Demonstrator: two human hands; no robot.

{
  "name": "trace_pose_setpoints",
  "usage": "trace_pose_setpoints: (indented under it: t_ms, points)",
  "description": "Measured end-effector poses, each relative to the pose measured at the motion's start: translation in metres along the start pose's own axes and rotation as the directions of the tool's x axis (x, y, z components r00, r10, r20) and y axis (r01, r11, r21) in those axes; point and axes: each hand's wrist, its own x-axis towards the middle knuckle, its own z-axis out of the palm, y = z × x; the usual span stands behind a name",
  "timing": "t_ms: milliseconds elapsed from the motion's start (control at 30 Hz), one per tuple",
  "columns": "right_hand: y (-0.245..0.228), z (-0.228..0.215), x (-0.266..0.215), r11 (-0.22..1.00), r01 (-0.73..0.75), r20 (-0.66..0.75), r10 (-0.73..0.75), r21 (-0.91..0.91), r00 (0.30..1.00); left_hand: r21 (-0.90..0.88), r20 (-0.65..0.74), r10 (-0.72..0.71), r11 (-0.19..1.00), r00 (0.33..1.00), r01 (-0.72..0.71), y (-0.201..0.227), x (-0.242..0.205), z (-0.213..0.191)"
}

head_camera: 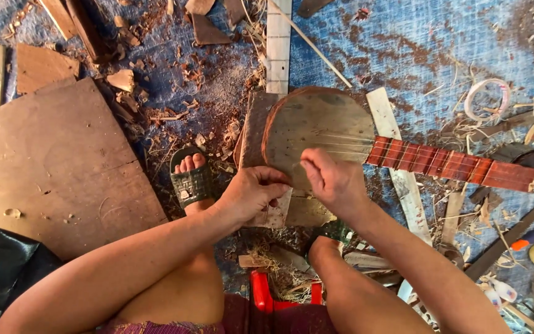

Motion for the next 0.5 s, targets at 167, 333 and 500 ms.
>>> trace_pose_setpoints:
  t_ms: [167,333,500]
  points:
    - [-0.004,0.001,0.009,0.951,-0.229,0.007,0.233,0.208,0.972,0.09,-0.037,0.071,0.994,0.997,-0.067,0.013,-0.004,-0.004]
    - [-0.015,-0.003,0.017,0.915,-0.273,0.012,0.283,0.297,0.959,0.101,-0.074,0.081,0.992,0.994,-0.073,0.021,-0.002,-0.001]
    - [-0.016,0.002,0.018,0.9,-0.325,0.024,0.333,0.29,0.943,0.142,-0.097,0.132,0.983,0.987,-0.117,0.026,0.002,-0.004]
